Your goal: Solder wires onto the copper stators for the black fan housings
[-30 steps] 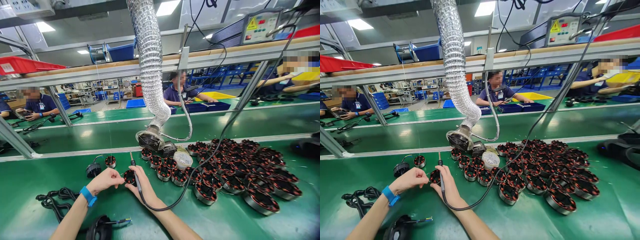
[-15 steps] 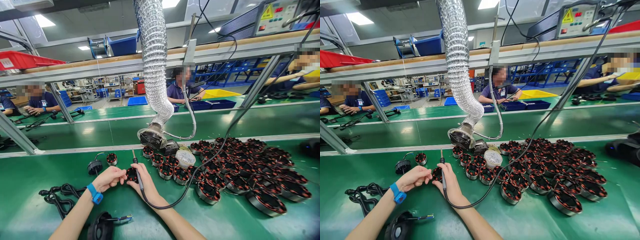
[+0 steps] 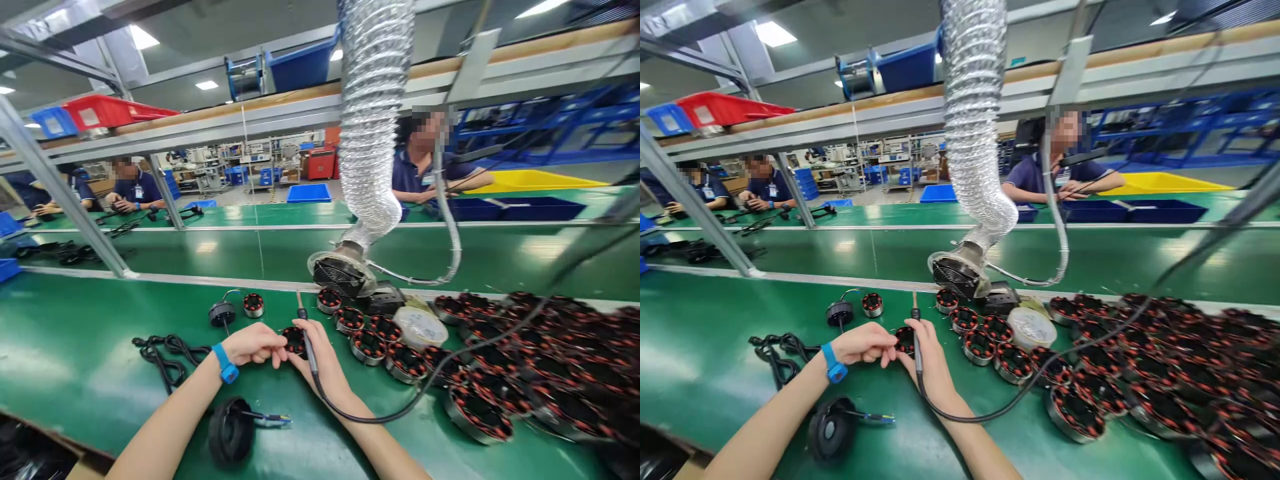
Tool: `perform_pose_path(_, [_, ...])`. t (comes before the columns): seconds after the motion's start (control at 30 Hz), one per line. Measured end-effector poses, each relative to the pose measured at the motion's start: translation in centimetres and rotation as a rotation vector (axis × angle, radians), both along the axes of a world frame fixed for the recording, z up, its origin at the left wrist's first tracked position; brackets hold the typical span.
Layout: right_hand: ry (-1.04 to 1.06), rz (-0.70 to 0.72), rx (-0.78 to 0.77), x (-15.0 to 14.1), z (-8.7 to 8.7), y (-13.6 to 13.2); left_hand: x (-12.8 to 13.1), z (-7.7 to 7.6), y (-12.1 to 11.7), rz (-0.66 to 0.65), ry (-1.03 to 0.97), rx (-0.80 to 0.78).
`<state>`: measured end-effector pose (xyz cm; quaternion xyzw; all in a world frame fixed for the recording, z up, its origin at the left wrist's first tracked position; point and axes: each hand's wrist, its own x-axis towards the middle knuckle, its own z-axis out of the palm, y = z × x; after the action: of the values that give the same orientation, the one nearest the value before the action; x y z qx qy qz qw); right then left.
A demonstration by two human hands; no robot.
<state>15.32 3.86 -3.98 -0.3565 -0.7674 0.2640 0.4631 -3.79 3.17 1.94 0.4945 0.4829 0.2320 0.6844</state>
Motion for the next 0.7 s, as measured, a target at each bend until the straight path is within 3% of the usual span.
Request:
perform_pose_path(0.2, [0.009,-0.006,0.034,-0.1,-0.2,0.0,0.3,-0.8,0.0,0.037,-0.107,-0.05])
perform_pose_path(0.3, [0.009,-0.031,0.042,-0.1,0.0,-0.1,0.8,-1.1,-0.2,0.088,-0.178,-0.025])
perform_pose_path(0.4, [0.005,-0.061,0.041,0.0,0.1,0.0,0.9,-0.7,-0.5,0.141,-0.125,0.039])
perform_pose_path(0.47, [0.003,-0.078,0.038,0.1,0.2,0.1,0.6,0.5,-0.8,0.162,0.0,0.117])
perform_pose_path(0.57, [0.003,-0.086,0.023,0.3,0.4,0.0,-0.2,3.6,-1.9,0.106,0.252,0.307])
perform_pose_path(0.7, [0.008,-0.08,0.005,0.4,0.8,-0.2,0.6,6.9,-4.7,-0.282,0.51,0.539])
